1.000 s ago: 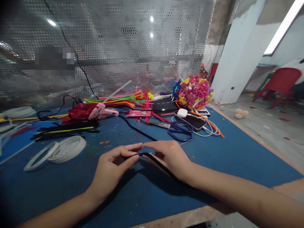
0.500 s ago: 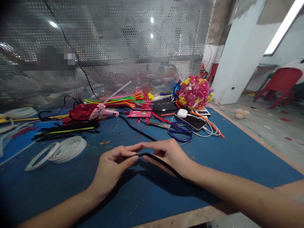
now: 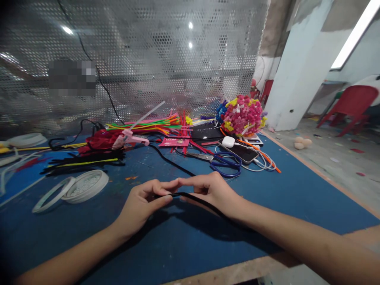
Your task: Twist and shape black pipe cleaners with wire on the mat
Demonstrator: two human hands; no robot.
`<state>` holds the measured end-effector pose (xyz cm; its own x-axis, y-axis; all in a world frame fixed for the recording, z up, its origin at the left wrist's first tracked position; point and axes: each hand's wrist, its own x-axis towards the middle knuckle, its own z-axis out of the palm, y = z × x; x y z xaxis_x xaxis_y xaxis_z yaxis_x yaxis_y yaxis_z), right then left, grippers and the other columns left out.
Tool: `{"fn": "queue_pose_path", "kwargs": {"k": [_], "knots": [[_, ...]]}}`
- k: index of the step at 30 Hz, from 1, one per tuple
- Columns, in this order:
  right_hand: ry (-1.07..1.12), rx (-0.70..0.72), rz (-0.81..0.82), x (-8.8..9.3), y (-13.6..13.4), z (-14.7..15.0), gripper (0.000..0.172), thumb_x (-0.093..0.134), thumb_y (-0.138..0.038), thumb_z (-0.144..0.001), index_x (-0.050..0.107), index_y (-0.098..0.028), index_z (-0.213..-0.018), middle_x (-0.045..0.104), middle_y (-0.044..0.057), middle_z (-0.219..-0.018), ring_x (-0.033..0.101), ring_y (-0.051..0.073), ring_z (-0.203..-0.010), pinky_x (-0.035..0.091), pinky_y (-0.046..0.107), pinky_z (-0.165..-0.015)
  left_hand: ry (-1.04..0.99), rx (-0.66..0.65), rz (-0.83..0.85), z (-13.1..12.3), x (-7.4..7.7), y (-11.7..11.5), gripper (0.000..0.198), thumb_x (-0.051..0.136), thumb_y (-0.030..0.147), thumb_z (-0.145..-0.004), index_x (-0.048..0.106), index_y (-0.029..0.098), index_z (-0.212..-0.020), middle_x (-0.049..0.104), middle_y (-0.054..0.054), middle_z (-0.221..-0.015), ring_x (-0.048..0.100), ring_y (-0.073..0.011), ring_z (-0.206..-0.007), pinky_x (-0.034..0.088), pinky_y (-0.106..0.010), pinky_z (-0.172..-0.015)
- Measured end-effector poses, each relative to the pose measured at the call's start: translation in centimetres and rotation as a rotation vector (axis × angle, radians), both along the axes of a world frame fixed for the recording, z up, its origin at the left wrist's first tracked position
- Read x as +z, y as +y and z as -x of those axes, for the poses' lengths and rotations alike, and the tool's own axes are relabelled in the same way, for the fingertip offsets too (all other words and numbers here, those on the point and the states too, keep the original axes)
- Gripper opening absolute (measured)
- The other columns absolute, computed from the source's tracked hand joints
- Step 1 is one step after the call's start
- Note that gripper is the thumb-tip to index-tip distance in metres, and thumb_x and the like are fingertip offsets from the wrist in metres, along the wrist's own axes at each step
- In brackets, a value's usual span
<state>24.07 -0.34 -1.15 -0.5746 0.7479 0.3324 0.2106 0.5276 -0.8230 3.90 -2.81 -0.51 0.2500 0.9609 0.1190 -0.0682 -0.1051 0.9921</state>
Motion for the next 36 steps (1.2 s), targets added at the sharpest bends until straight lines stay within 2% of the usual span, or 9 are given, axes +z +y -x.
{"fn": "queue_pose_path", "kwargs": {"k": [12, 16, 19, 20, 23, 26, 29, 32, 36], "knots": [[0.005, 0.041, 0.034, 0.4, 0.0, -0.1, 0.037, 0.061, -0.038, -0.081, 0.064, -0.017, -0.112, 0.029, -0.008, -0.05, 0.02, 0.005, -0.046, 0.018, 0.018, -0.041, 0.034, -0.059, -0.002, 0.5, -0.1, 0.5, 0.016, 0.072, 0.019, -0.068, 0.057, 0.016, -0.063, 0.07, -0.012, -0.103, 0.06, -0.0272, -0.107, 0.043, -0.043, -0.094], [-0.015, 0.03, 0.02, 0.6, 0.1, 0.0, 0.036, 0.061, -0.036, -0.081, 0.065, -0.016, -0.111, 0.028, -0.008, -0.049, 0.019, 0.005, -0.046, 0.017, 0.018, -0.041, 0.074, -0.042, -0.027, 0.8, 0.0, 0.6, 0.014, 0.073, 0.022, -0.068, 0.06, 0.016, -0.064, 0.071, -0.011, -0.1, 0.063, -0.0272, -0.102, 0.047, -0.04, -0.089], [-0.032, -0.029, -0.031, 0.6, 0.4, 0.0, 0.031, 0.061, -0.035, -0.081, 0.067, -0.016, -0.104, 0.034, -0.008, -0.048, 0.023, 0.005, -0.045, 0.02, 0.017, -0.041, 0.261, 0.029, -0.186, 1.2, 0.3, 0.7, 0.004, 0.068, 0.023, -0.073, 0.069, 0.019, -0.073, 0.073, -0.006, -0.095, 0.066, -0.0226, -0.092, 0.048, -0.033, -0.085], [-0.032, -0.05, -0.064, 0.6, 0.5, 0.0, 0.029, 0.06, -0.035, -0.081, 0.068, -0.016, -0.102, 0.039, -0.007, -0.049, 0.026, 0.005, -0.044, 0.022, 0.017, -0.041, 0.352, 0.056, -0.265, 1.4, 0.4, 0.7, 0.006, 0.066, 0.023, -0.076, 0.071, 0.02, -0.078, 0.073, -0.005, -0.093, 0.066, -0.021, -0.089, 0.048, -0.03, -0.083], [-0.018, -0.076, -0.202, 0.6, 0.7, 0.0, 0.023, 0.061, -0.032, -0.082, 0.07, -0.015, -0.095, 0.053, -0.002, -0.057, 0.039, 0.006, -0.048, 0.031, 0.018, -0.046, 0.58, 0.133, -0.463, 1.6, 0.7, 0.6, 0.012, 0.061, 0.024, -0.08, 0.073, 0.024, -0.083, 0.073, -0.002, -0.083, 0.066, -0.0179, -0.078, 0.047, -0.025, -0.075], [-0.002, -0.049, -0.287, 0.9, 0.8, 0.0, 0.018, 0.057, -0.027, -0.084, 0.07, -0.015, -0.089, 0.062, 0.003, -0.068, 0.052, 0.01, -0.059, 0.039, 0.02, -0.055, 0.69, 0.18, -0.577, 1.6, 0.6, 0.4, 0.011, 0.061, 0.024, -0.08, 0.072, 0.024, -0.082, 0.072, 0.0, -0.075, 0.064, -0.0157, -0.069, 0.046, -0.022, -0.065], [-0.013, -0.022, -0.335, 1.4, 0.6, 0.0, 0.016, 0.055, -0.022, -0.086, 0.069, -0.015, -0.086, 0.065, 0.005, -0.071, 0.055, 0.012, -0.063, 0.042, 0.022, -0.059, 0.752, 0.14, -0.714, 1.7, 0.5, 0.2, 0.012, 0.06, 0.021, -0.081, 0.071, 0.024, -0.085, 0.072, -0.001, -0.076, 0.065, -0.0155, -0.069, 0.045, -0.022, -0.066], [-0.082, 0.004, -0.366, 2.0, 0.3, 0.0, 0.015, 0.054, -0.015, -0.084, 0.069, -0.014, -0.082, 0.065, 0.004, -0.069, 0.055, 0.011, -0.062, 0.042, 0.021, -0.06, 0.827, 0.041, -0.86, 2.0, 0.4, 0.0, 0.02, 0.059, 0.016, -0.081, 0.07, 0.025, -0.094, 0.073, -0.002, -0.081, 0.066, -0.0164, -0.073, 0.045, -0.023, -0.069], [-0.142, 0.043, -0.243, 2.3, -0.2, 0.1, 0.012, 0.056, -0.016, -0.083, 0.067, -0.014, -0.078, 0.066, 0.003, -0.072, 0.059, 0.01, -0.064, 0.044, 0.018, -0.062, 0.918, -0.011, -1.155, 1.8, 0.4, -0.6, 0.022, 0.058, 0.013, -0.08, 0.067, 0.025, -0.096, 0.074, 0.0, -0.083, 0.066, -0.0155, -0.073, 0.044, -0.023, -0.068]]}}
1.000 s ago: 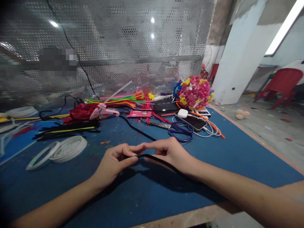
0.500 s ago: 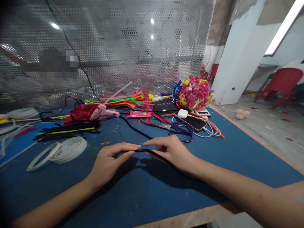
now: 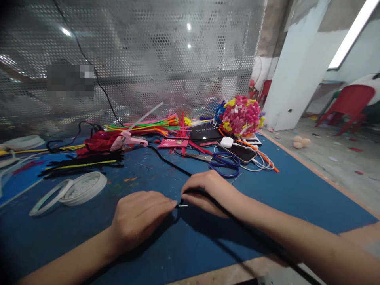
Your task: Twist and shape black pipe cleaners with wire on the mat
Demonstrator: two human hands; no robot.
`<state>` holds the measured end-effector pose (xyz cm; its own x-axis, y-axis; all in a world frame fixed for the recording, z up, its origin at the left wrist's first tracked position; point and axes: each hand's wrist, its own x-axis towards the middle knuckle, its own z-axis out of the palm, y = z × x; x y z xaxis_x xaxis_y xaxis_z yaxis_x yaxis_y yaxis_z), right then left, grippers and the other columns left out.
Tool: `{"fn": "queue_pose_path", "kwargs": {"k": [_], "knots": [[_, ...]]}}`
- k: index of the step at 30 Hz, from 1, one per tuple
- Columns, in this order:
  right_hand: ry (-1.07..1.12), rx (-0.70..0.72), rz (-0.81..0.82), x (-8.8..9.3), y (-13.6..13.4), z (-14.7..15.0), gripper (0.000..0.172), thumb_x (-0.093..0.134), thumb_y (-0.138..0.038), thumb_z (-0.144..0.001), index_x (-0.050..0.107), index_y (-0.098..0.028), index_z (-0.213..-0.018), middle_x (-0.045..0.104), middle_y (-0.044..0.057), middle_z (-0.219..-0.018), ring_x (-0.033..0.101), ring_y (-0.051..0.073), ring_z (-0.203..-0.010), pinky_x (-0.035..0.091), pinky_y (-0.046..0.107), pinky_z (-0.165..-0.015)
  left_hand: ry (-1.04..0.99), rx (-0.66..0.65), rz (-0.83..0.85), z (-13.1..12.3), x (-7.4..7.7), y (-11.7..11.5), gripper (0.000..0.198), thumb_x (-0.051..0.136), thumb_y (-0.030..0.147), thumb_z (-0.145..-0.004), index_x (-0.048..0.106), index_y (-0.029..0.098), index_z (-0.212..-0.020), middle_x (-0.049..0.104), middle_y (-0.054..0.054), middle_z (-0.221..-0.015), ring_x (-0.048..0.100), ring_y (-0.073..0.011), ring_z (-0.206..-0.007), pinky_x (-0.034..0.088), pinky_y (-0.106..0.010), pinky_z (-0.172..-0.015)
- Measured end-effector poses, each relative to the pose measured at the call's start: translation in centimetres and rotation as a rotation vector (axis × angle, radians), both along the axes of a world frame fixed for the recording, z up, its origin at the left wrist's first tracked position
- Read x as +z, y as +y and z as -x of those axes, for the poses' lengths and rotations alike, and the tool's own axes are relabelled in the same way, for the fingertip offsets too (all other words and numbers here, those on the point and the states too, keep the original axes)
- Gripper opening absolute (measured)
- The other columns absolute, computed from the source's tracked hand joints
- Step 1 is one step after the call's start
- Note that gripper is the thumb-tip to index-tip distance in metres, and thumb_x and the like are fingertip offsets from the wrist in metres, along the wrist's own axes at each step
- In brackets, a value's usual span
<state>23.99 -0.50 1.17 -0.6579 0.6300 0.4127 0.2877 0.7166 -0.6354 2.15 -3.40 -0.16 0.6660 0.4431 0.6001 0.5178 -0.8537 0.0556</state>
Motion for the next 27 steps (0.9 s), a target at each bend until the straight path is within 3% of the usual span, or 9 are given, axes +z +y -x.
{"fn": "queue_pose_path", "kwargs": {"k": [3, 5, 8, 13, 16, 19, 21, 23, 27], "knots": [[0.018, 0.008, 0.044, -0.2, -0.6, 0.4, 0.01, 0.058, -0.019, -0.083, 0.067, -0.015, -0.08, 0.068, 0.003, -0.076, 0.061, 0.011, -0.07, 0.045, 0.019, -0.066, 0.02, -0.07, -0.194, -0.6, -0.1, -0.5, 0.016, 0.054, 0.013, -0.083, 0.065, 0.019, -0.091, 0.073, -0.001, -0.079, 0.066, -0.0151, -0.069, 0.044, -0.025, -0.065], [0.062, -0.02, 0.0, -0.5, -1.2, 0.7, 0.01, 0.057, -0.018, -0.084, 0.066, -0.015, -0.08, 0.067, 0.003, -0.075, 0.061, 0.012, -0.069, 0.045, 0.02, -0.065, 0.005, -0.078, -0.181, -1.0, -0.2, -0.7, 0.014, 0.052, 0.011, -0.083, 0.064, 0.016, -0.088, 0.072, -0.002, -0.076, 0.065, -0.0144, -0.067, 0.044, -0.024, -0.062], [0.175, -0.083, -0.166, -1.1, -1.6, 1.0, 0.009, 0.055, -0.014, -0.084, 0.064, -0.014, -0.083, 0.066, 0.004, -0.075, 0.06, 0.012, -0.07, 0.045, 0.023, -0.066, -0.101, 0.022, 0.078, -1.6, -0.2, -0.9, 0.009, 0.055, 0.013, -0.082, 0.063, 0.016, -0.082, 0.07, -0.001, -0.072, 0.063, -0.0124, -0.064, 0.043, -0.022, -0.06], [0.256, -0.071, -0.619, -2.0, -0.9, 0.6, 0.01, 0.056, -0.012, -0.082, 0.062, -0.014, -0.09, 0.065, 0.004, -0.074, 0.054, 0.014, -0.07, 0.042, 0.031, -0.069, -0.359, 0.268, 0.722, -2.4, 0.7, -0.7, 0.021, 0.054, 0.025, -0.084, 0.063, 0.017, -0.067, 0.065, 0.002, -0.06, 0.058, -0.0104, -0.056, 0.041, -0.02, -0.054], [0.203, -0.102, -0.909, -1.9, -0.5, 0.1, 0.011, 0.059, -0.012, -0.08, 0.065, -0.016, -0.089, 0.064, 0.002, -0.069, 0.051, 0.014, -0.068, 0.038, 0.033, -0.067, -0.556, 0.281, 0.964, -2.4, 1.1, -0.3, 0.022, 0.056, 0.029, -0.081, 0.06, 0.015, -0.065, 0.063, 0.001, -0.057, 0.054, -0.0101, -0.053, 0.04, -0.019, -0.053], [0.187, -0.121, -1.02, -1.7, -0.9, -0.1, 0.011, 0.062, -0.01, -0.077, 0.066, -0.017, -0.086, 0.062, 0.0, -0.064, 0.047, 0.013, -0.062, 0.034, 0.03, -0.059, -0.766, 0.203, 1.13, -2.4, 1.0, 0.0, 0.022, 0.06, 0.032, -0.079, 0.059, 0.014, -0.065, 0.062, 0.001, -0.055, 0.048, -0.0082, -0.049, 0.037, -0.018, -0.048], [0.237, -0.112, -0.966, -1.6, -1.2, 0.1, 0.013, 0.062, -0.009, -0.076, 0.067, -0.016, -0.087, 0.063, 0.002, -0.065, 0.046, 0.013, -0.061, 0.034, 0.029, -0.056, -0.921, 0.126, 1.259, -2.4, 0.9, 0.0, 0.024, 0.063, 0.034, -0.076, 0.057, 0.014, -0.064, 0.061, 0.001, -0.055, 0.046, -0.0068, -0.047, 0.035, -0.016, -0.045], [0.332, -0.109, -0.758, -1.7, -1.4, 0.5, 0.013, 0.062, -0.009, -0.077, 0.066, -0.015, -0.088, 0.063, 0.003, -0.068, 0.048, 0.012, -0.061, 0.037, 0.028, -0.057, -1.068, 0.05, 1.387, -2.6, 0.6, -0.1, 0.027, 0.068, 0.036, -0.072, 0.055, 0.014, -0.063, 0.06, 0.002, -0.055, 0.047, -0.0063, -0.048, 0.034, -0.015, -0.043], [0.536, -0.169, 0.121, -1.9, -0.9, 1.4, 0.007, 0.062, -0.023, -0.08, 0.064, -0.017, -0.078, 0.059, 0.0, -0.062, 0.05, 0.01, -0.056, 0.038, 0.023, -0.052, -1.104, -0.042, 1.495, -2.7, 0.2, -0.2, 0.03, 0.072, 0.039, -0.068, 0.055, 0.015, -0.064, 0.059, 0.002, -0.053, 0.051, -0.0075, -0.05, 0.032, -0.014, -0.042]]}}
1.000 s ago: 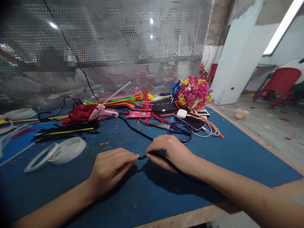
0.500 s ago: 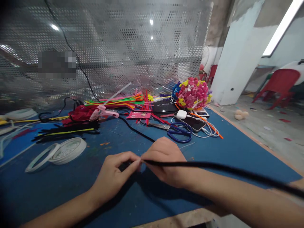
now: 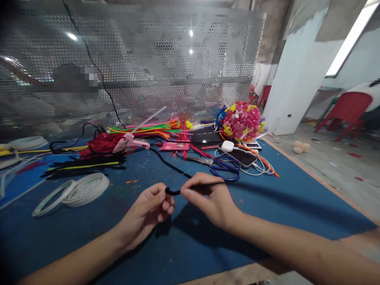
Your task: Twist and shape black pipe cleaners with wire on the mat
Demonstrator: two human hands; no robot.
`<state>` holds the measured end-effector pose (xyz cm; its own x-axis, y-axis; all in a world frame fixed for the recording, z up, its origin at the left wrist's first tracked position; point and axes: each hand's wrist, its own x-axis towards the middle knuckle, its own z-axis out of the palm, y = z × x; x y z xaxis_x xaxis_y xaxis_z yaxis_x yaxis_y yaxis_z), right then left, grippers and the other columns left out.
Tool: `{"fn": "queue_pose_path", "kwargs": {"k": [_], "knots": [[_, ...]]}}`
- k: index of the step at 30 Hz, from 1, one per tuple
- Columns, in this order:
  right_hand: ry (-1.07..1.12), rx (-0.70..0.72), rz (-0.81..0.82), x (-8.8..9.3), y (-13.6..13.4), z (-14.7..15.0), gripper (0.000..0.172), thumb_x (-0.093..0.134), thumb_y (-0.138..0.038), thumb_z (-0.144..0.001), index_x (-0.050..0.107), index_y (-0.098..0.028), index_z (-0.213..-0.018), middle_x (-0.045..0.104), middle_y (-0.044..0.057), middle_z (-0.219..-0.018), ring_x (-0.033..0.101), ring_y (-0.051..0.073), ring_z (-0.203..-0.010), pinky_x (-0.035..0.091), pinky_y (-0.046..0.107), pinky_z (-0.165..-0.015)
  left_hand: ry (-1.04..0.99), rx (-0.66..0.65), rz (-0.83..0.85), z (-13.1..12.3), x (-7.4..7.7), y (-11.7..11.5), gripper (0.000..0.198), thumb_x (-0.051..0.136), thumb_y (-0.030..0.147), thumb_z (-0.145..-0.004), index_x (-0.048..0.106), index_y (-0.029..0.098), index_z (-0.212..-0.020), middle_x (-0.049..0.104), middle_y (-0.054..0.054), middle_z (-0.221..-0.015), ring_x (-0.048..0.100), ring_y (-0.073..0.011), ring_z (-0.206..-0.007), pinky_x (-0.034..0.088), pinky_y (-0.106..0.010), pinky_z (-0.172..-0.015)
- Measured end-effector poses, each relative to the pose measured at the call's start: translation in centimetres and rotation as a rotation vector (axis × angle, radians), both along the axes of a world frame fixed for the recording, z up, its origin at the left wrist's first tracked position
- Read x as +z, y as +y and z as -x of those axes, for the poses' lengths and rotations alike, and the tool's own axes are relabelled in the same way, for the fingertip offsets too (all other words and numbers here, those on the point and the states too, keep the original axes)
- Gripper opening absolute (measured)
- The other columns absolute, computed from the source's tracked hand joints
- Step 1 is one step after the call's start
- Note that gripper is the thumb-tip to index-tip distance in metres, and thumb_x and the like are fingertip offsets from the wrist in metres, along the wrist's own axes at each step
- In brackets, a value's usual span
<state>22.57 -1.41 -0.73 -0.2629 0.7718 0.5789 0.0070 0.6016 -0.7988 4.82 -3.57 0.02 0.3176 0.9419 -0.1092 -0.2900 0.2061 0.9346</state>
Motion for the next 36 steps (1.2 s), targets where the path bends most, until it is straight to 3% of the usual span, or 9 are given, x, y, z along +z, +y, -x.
{"fn": "queue_pose_path", "kwargs": {"k": [3, 6, 10, 16, 21, 27, 31, 34, 36], "knots": [[0.187, 0.111, 0.53, -0.1, 0.7, 0.4, 0.02, 0.07, -0.035, -0.072, 0.063, -0.016, -0.074, 0.051, -0.004, -0.055, 0.042, 0.007, -0.048, 0.032, 0.019, -0.046, 0.186, -0.12, -0.102, 0.2, -0.4, 0.2, 0.029, 0.069, 0.04, -0.071, 0.057, 0.014, -0.063, 0.062, 0.0, -0.054, 0.049, -0.0074, -0.047, 0.035, -0.017, -0.045], [0.253, 0.185, 0.659, -0.1, 0.9, 0.6, 0.023, 0.074, -0.035, -0.066, 0.064, -0.015, -0.072, 0.052, -0.004, -0.057, 0.041, 0.005, -0.048, 0.032, 0.019, -0.046, 0.366, -0.197, -0.187, 0.2, -0.8, 0.5, 0.026, 0.066, 0.036, -0.073, 0.059, 0.013, -0.063, 0.063, -0.001, -0.057, 0.05, -0.008, -0.048, 0.037, -0.018, -0.048], [0.21, 0.288, 0.579, 0.1, 0.7, 0.5, 0.02, 0.068, -0.035, -0.073, 0.068, -0.016, -0.08, 0.06, -0.001, -0.066, 0.049, 0.007, -0.055, 0.04, 0.021, -0.055, 0.415, -0.164, -0.23, -0.2, -1.2, 0.6, 0.022, 0.065, 0.034, -0.073, 0.061, 0.013, -0.067, 0.063, -0.002, -0.06, 0.052, -0.0095, -0.053, 0.039, -0.019, -0.05], [0.174, 0.361, 0.464, -0.5, 0.4, 0.9, 0.033, 0.062, -0.028, -0.08, 0.057, -0.023, -0.112, 0.059, 0.002, -0.098, 0.057, 0.011, -0.08, 0.046, 0.026, -0.075, 0.35, 0.066, -0.237, -0.3, -1.3, 1.1, 0.022, 0.061, 0.035, -0.077, 0.061, 0.015, -0.07, 0.061, 0.001, -0.062, 0.048, -0.0083, -0.049, 0.039, -0.02, -0.05], [-0.039, 0.205, 0.259, -0.9, 0.5, 1.0, 0.012, 0.058, -0.026, -0.083, 0.066, -0.018, -0.087, 0.061, 0.005, -0.097, 0.055, 0.016, -0.094, 0.042, 0.03, -0.086, 0.511, 0.118, -0.38, -0.2, -0.9, 0.9, 0.018, 0.062, 0.031, -0.076, 0.065, 0.016, -0.068, 0.061, 0.001, -0.064, 0.052, -0.0121, -0.061, 0.041, -0.021, -0.061], [0.071, 0.165, 0.272, -0.6, 0.5, 0.6, 0.018, 0.051, -0.031, -0.088, 0.061, -0.016, -0.084, 0.061, 0.003, -0.085, 0.056, 0.013, -0.08, 0.043, 0.029, -0.077, 0.693, -0.027, -0.565, 0.1, -0.8, 0.8, 0.017, 0.055, 0.029, -0.084, 0.071, 0.021, -0.087, 0.068, -0.003, -0.092, 0.058, -0.0191, -0.09, 0.04, -0.027, -0.085], [0.304, 0.503, 0.38, -0.2, 0.1, 0.5, 0.016, 0.051, -0.031, -0.09, 0.056, -0.017, -0.084, 0.052, -0.003, -0.062, 0.05, 0.009, -0.062, 0.042, 0.026, -0.066, 0.601, -0.018, -0.455, 0.2, -1.0, 1.1, 0.025, 0.051, 0.032, -0.086, 0.065, 0.019, -0.102, 0.066, -0.006, -0.099, 0.058, -0.0198, -0.092, 0.043, -0.029, -0.083], [0.478, 0.856, 0.649, 0.3, -0.3, 0.5, 0.015, 0.054, -0.031, -0.088, 0.053, -0.017, -0.081, 0.037, -0.008, -0.054, 0.037, 0.006, -0.049, 0.039, 0.024, -0.057, 0.471, -0.037, -0.41, 0.3, -1.0, 1.1, 0.033, 0.052, 0.028, -0.086, 0.057, 0.024, -0.119, 0.062, -0.005, -0.114, 0.054, -0.0199, -0.105, 0.042, -0.029, -0.089], [0.517, 0.972, 0.826, 0.6, -0.3, 0.4, 0.014, 0.055, -0.028, -0.087, 0.052, -0.017, -0.08, 0.031, -0.009, -0.052, 0.028, 0.005, -0.046, 0.037, 0.022, -0.054, 0.445, -0.033, -0.448, 0.4, -0.9, 1.0, 0.039, 0.052, 0.026, -0.087, 0.05, 0.029, -0.126, 0.058, -0.004, -0.121, 0.052, -0.0187, -0.111, 0.042, -0.029, -0.091]]}}
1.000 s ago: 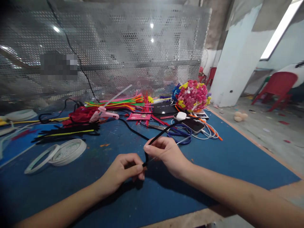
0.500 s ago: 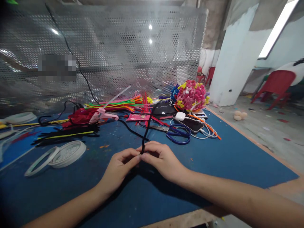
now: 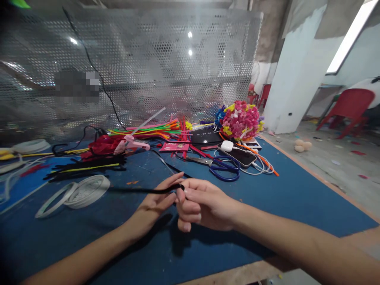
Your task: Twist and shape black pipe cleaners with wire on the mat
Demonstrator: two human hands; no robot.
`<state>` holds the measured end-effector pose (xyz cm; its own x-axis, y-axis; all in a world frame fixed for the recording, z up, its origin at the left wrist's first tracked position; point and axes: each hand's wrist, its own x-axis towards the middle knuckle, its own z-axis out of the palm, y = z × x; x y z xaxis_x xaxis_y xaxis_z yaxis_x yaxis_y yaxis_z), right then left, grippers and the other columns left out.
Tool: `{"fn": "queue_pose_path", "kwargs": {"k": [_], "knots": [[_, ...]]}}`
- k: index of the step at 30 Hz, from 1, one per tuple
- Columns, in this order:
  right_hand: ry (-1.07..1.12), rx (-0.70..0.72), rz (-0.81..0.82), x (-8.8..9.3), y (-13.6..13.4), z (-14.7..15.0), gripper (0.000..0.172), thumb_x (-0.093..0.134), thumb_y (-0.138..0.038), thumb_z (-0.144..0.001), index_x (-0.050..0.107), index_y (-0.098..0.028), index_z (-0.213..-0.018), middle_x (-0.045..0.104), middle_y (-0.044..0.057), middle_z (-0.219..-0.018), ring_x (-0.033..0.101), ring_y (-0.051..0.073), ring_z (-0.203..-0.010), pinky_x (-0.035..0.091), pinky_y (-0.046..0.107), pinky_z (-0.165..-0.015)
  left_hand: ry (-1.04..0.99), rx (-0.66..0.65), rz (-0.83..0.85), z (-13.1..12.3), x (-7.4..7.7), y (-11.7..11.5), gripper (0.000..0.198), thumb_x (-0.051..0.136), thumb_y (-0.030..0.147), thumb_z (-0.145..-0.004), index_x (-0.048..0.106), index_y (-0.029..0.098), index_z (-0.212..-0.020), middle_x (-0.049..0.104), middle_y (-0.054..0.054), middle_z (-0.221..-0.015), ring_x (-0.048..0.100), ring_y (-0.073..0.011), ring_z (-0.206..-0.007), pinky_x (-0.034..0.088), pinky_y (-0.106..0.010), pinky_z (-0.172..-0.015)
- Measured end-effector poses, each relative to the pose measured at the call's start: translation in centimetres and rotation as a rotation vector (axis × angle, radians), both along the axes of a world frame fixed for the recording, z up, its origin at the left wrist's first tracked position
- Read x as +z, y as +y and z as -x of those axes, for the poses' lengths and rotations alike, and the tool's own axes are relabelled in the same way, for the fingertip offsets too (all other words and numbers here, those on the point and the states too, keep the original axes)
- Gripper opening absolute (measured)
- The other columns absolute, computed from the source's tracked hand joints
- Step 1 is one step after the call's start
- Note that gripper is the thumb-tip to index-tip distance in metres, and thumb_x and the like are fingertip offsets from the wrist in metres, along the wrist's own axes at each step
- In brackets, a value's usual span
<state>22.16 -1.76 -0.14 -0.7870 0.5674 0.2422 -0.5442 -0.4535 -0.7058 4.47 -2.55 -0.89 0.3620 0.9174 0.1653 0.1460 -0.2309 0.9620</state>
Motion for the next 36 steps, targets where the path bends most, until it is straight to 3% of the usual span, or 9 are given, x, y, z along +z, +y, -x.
{"fn": "queue_pose_path", "kwargs": {"k": [3, 9, 13, 16, 21, 26, 31, 33, 36], "knots": [[-0.06, 0.029, 0.129, 0.0, 0.4, -0.1, 0.013, 0.056, -0.024, -0.086, 0.056, -0.014, -0.078, 0.025, -0.01, -0.049, 0.021, 0.004, -0.045, 0.033, 0.019, -0.052, 0.084, 0.039, -0.247, 0.6, 0.0, 0.0, 0.037, 0.053, 0.024, -0.086, 0.053, 0.031, -0.122, 0.058, -0.004, -0.118, 0.054, -0.0172, -0.105, 0.045, -0.027, -0.085], [-0.274, -0.053, 0.205, -0.9, 1.1, 0.1, 0.016, 0.065, -0.026, -0.079, 0.06, -0.012, -0.073, 0.022, -0.012, -0.046, 0.014, 0.003, -0.043, 0.026, 0.017, -0.047, 0.481, 0.042, -0.902, 2.7, -0.1, 0.3, 0.019, 0.056, 0.021, -0.083, 0.069, 0.027, -0.096, 0.071, -0.003, -0.082, 0.062, -0.0164, -0.079, 0.046, -0.029, -0.077], [-0.358, -0.121, 0.165, -0.9, 0.8, 0.2, 0.021, 0.069, -0.031, -0.074, 0.059, -0.013, -0.07, 0.031, -0.009, -0.049, 0.022, 0.003, -0.044, 0.028, 0.017, -0.047, 0.741, 0.215, -1.166, 2.9, 0.3, -0.7, 0.021, 0.056, 0.02, -0.084, 0.07, 0.031, -0.096, 0.072, -0.003, -0.078, 0.062, -0.0183, -0.078, 0.044, -0.031, -0.075], [-0.408, -0.185, 0.113, -1.0, 0.7, 0.4, 0.026, 0.072, -0.035, -0.07, 0.058, -0.013, -0.068, 0.041, -0.007, -0.052, 0.027, 0.003, -0.045, 0.029, 0.017, -0.046, 0.795, 0.21, -1.259, 2.7, 0.5, -1.0, 0.023, 0.058, 0.021, -0.083, 0.069, 0.03, -0.1, 0.071, -0.002, -0.073, 0.062, -0.0156, -0.067, 0.045, -0.026, -0.065], [-0.571, -0.408, -0.196, -1.2, 0.9, 0.4, 0.026, 0.062, -0.039, -0.077, 0.058, -0.014, -0.07, 0.039, -0.007, -0.048, 0.03, 0.004, -0.043, 0.025, 0.018, -0.043, 0.812, 0.181, -1.09, 2.4, 0.2, -0.5, 0.027, 0.044, 0.026, -0.091, 0.066, 0.026, -0.107, 0.071, -0.004, -0.086, 0.064, -0.0128, -0.072, 0.046, -0.019, -0.063], [-0.813, -0.633, -0.738, -0.6, 0.8, -0.1, 0.017, 0.051, -0.022, -0.083, 0.058, -0.014, -0.069, 0.047, -0.003, -0.059, 0.039, 0.007, -0.055, 0.03, 0.018, -0.05, 0.736, 0.179, -0.865, 1.6, 0.5, -1.0, 0.023, 0.048, 0.027, -0.089, 0.065, 0.023, -0.103, 0.067, -0.004, -0.087, 0.063, -0.0122, -0.073, 0.042, -0.017, -0.062], [-0.81, -0.682, -1.28, -0.9, 0.8, -0.5, 0.02, 0.045, -0.019, -0.089, 0.057, -0.015, -0.073, 0.05, -0.002, -0.061, 0.042, 0.008, -0.055, 0.032, 0.02, -0.053, 0.756, 0.12, -0.653, 1.1, 2.4, -0.9, 0.018, 0.053, 0.031, -0.086, 0.069, 0.025, -0.084, 0.065, -0.002, -0.08, 0.056, -0.0157, -0.074, 0.04, -0.023, -0.067], [-0.768, -0.721, -1.515, -1.2, 1.0, -0.6, 0.023, 0.041, -0.019, -0.091, 0.055, -0.016, -0.072, 0.05, -0.001, -0.06, 0.042, 0.01, -0.056, 0.032, 0.022, -0.054, 0.678, 0.075, -0.494, 1.1, 3.1, -0.5, 0.017, 0.057, 0.032, -0.082, 0.07, 0.023, -0.075, 0.067, -0.003, -0.081, 0.056, -0.0181, -0.079, 0.04, -0.026, -0.072], [-0.659, -0.692, -1.832, -1.2, 1.2, -0.8, 0.031, 0.033, -0.017, -0.094, 0.053, -0.016, -0.07, 0.049, 0.0, -0.058, 0.038, 0.013, -0.055, 0.03, 0.025, -0.054, 0.503, -0.068, -0.009, 1.3, 3.6, 0.1, 0.022, 0.061, 0.032, -0.078, 0.067, 0.017, -0.063, 0.068, -0.003, -0.067, 0.056, -0.0148, -0.063, 0.04, -0.023, -0.059]]}}
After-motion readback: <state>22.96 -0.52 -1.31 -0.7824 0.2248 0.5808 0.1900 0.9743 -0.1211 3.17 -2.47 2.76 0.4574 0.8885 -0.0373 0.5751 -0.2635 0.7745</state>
